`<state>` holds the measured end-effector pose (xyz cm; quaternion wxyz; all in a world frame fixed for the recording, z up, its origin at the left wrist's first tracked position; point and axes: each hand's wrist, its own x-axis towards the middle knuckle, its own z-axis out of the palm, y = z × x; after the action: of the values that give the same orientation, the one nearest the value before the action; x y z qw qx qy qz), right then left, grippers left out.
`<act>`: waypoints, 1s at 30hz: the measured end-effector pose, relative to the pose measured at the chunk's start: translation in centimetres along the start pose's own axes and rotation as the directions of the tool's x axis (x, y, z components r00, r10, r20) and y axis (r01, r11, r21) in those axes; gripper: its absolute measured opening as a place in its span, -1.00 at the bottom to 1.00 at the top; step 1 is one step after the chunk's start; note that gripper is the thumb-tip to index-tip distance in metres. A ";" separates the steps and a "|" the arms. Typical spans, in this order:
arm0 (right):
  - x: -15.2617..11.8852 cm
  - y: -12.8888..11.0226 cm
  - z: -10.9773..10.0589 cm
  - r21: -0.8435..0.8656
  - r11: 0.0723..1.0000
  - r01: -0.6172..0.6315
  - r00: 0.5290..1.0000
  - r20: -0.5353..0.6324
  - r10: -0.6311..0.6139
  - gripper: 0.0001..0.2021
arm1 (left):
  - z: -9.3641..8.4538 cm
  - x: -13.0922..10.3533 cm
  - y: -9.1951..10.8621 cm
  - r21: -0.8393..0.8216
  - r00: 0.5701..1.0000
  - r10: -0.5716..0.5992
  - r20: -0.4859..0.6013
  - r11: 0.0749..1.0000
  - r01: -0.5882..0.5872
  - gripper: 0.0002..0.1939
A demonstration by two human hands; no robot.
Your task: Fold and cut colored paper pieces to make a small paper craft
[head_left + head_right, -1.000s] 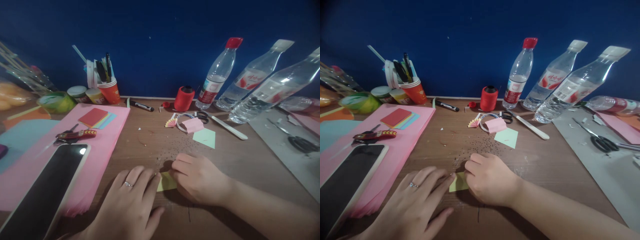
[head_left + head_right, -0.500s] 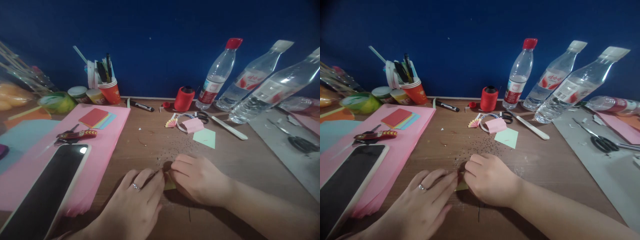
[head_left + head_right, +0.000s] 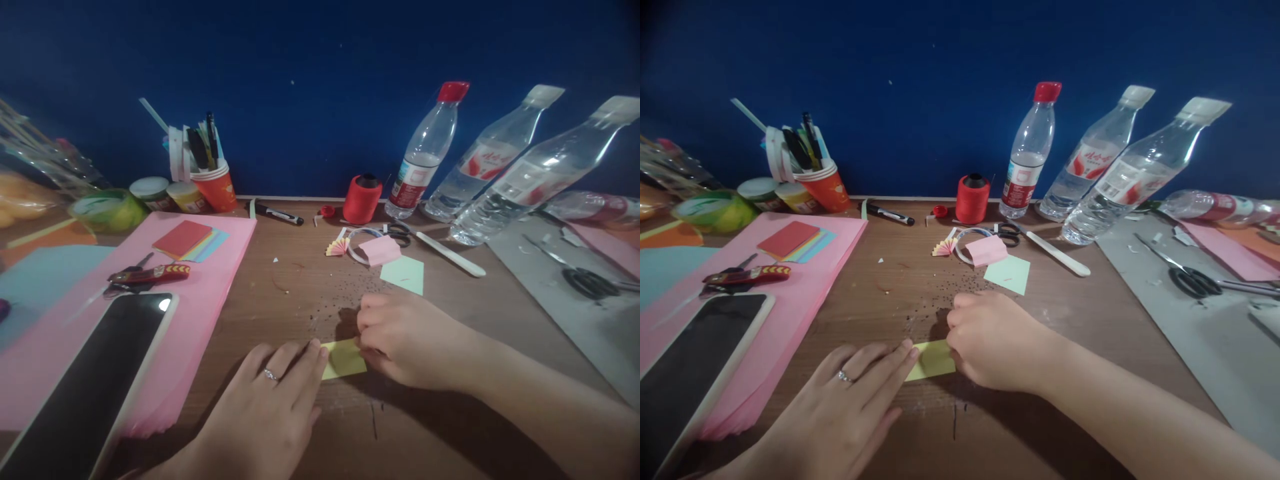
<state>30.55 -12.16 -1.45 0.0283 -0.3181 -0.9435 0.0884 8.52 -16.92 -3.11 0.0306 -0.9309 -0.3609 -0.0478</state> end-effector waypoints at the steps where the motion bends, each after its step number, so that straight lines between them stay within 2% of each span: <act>1: 0.0 -0.1 0.1 0.010 1.000 -0.017 1.000 -0.006 0.017 -0.79 | 0.0 0.0 0.0 -0.005 1.000 -0.002 -0.004 1.000 0.002 -0.61; 5: 0.3 -0.3 0.6 0.110 0.989 -0.100 0.993 -0.054 0.106 -0.87 | 0.0 0.0 -0.2 -0.041 1.000 0.003 -0.018 0.999 -0.004 -0.62; 9: 0.4 -0.5 1.1 0.211 0.969 -0.128 0.988 -0.057 0.143 -0.90 | 0.0 0.1 -0.5 -0.127 1.000 -0.012 -0.005 0.992 0.011 -0.64; 16: 0.5 -0.9 1.4 0.268 0.954 -0.134 0.987 -0.053 0.153 -0.94 | 0.5 0.2 -1.1 -0.248 0.987 -0.162 -0.013 0.957 0.154 -0.65; 19: 0.7 -1.1 1.2 0.282 0.948 -0.147 0.986 -0.037 0.164 -0.95 | 0.4 0.3 -1.3 -0.262 0.983 -0.183 -0.007 0.949 0.175 -0.71; 23: 0.8 -1.4 1.0 0.306 0.937 -0.166 0.983 -0.022 0.181 -0.95 | 0.1 0.5 -1.4 -0.238 0.992 -0.128 -0.004 0.963 0.124 -0.82; 26: 0.9 -1.6 1.0 0.328 0.930 -0.169 0.982 -0.024 0.187 -0.92 | 0.0 0.4 -1.6 -0.203 0.997 -0.069 -0.028 0.977 0.062 -0.80; 30: 0.9 -1.7 1.2 0.359 0.916 -0.181 0.979 -0.018 0.201 -0.96 | -0.3 0.4 -1.9 -0.110 1.000 0.017 0.008 0.994 -0.016 -0.78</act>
<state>28.72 -13.12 -2.35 0.1023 -0.4006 -0.8752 0.2511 7.57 -15.29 -2.75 -0.0219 -0.9343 -0.3501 -0.0633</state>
